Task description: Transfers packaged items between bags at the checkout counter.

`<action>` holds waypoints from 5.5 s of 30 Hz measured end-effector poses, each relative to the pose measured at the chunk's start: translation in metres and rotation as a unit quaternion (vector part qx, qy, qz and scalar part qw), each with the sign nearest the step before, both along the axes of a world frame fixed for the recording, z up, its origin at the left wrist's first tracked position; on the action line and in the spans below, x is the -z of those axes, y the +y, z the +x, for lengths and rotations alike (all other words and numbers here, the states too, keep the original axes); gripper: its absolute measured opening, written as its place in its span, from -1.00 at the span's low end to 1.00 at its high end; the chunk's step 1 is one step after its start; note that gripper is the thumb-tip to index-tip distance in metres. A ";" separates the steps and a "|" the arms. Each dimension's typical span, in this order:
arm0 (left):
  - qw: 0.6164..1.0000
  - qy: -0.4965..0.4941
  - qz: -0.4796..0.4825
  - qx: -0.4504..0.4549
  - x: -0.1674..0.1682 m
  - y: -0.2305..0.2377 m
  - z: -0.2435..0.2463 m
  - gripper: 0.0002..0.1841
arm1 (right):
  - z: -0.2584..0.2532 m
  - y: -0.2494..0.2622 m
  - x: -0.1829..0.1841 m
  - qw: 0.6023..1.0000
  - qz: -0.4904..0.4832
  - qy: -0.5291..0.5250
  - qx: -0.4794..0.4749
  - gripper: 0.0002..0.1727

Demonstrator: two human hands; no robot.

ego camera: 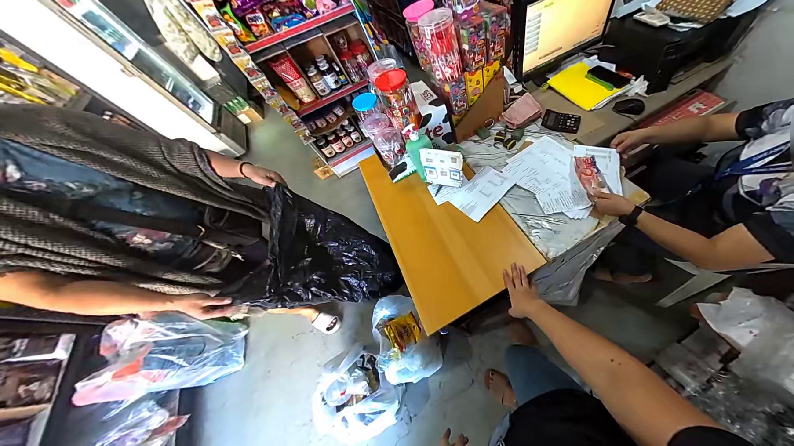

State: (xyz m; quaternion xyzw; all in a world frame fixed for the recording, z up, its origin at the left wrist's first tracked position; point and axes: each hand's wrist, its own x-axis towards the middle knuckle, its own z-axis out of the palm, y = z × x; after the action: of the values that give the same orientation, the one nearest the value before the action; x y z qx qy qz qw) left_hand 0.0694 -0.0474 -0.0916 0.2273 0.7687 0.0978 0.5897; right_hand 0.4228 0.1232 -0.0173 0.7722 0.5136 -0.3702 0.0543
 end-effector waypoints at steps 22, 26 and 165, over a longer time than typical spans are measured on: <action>1.000 -0.007 0.003 0.013 -0.001 -0.001 0.001 -0.39 | 0.000 0.000 -0.002 1.000 -0.010 -0.002 -0.010 0.53; 1.000 -0.005 -0.001 0.010 0.011 -0.001 -0.002 -0.39 | -0.001 0.001 -0.003 1.000 -0.014 -0.006 -0.010 0.52; 0.727 -0.183 -0.008 -0.661 0.204 0.199 -0.147 -0.72 | -0.412 0.306 0.280 0.910 -0.185 0.061 -0.365 -0.52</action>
State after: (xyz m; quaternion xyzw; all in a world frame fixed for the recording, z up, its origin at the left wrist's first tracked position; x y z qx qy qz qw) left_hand -0.0774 0.1515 -0.2956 -0.3656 0.6026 0.4965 0.5066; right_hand 0.0106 0.4295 -0.2970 0.4830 0.6842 -0.4590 0.2965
